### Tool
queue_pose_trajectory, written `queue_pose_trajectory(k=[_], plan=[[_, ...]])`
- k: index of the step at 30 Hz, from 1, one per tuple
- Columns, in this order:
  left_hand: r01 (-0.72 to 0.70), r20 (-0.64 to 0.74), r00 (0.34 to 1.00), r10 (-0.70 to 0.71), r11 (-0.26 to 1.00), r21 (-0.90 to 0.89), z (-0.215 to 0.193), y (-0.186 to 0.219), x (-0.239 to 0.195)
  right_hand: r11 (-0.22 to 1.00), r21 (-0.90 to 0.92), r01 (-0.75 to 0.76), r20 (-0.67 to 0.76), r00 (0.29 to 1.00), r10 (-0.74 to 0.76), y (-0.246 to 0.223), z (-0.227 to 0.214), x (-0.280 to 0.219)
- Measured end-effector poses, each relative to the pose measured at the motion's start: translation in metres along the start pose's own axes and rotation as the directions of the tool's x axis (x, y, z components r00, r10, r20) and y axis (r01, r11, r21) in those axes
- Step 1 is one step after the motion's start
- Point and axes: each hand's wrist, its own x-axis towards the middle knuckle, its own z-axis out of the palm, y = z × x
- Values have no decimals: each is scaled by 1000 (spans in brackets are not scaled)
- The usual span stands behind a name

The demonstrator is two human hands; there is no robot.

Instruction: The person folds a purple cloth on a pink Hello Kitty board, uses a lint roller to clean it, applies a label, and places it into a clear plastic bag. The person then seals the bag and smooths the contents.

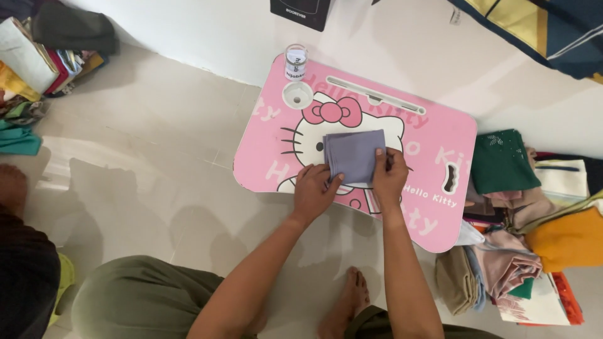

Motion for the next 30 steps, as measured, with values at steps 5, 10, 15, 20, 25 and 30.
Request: queue_pose_trajectory(k=[5,10,15,20,25,30], plan=[[-2,-223,975,-5,1000,-29,8,8,5,990,-141,28,-17,999,-30,-6,4,-5],[7,-399,916,-45,995,-97,1,33,8,947,-315,65,-9,997,-72,-24,7,-7],[140,-374,917,-141,990,-30,-2,47,10,891,-449,71,56,997,-51,-25,6,-5],[186,-288,937,-200,980,-76,-7,46,9,888,-457,40,98,995,6,-18,-1,-4],[161,-253,953,-164,986,-30,-3,39,7,830,-555,54,196,978,67,-29,-4,-6],[131,-223,967,-124,991,15,-8,39,7,722,-679,132,275,958,84,-38,-5,-3]])
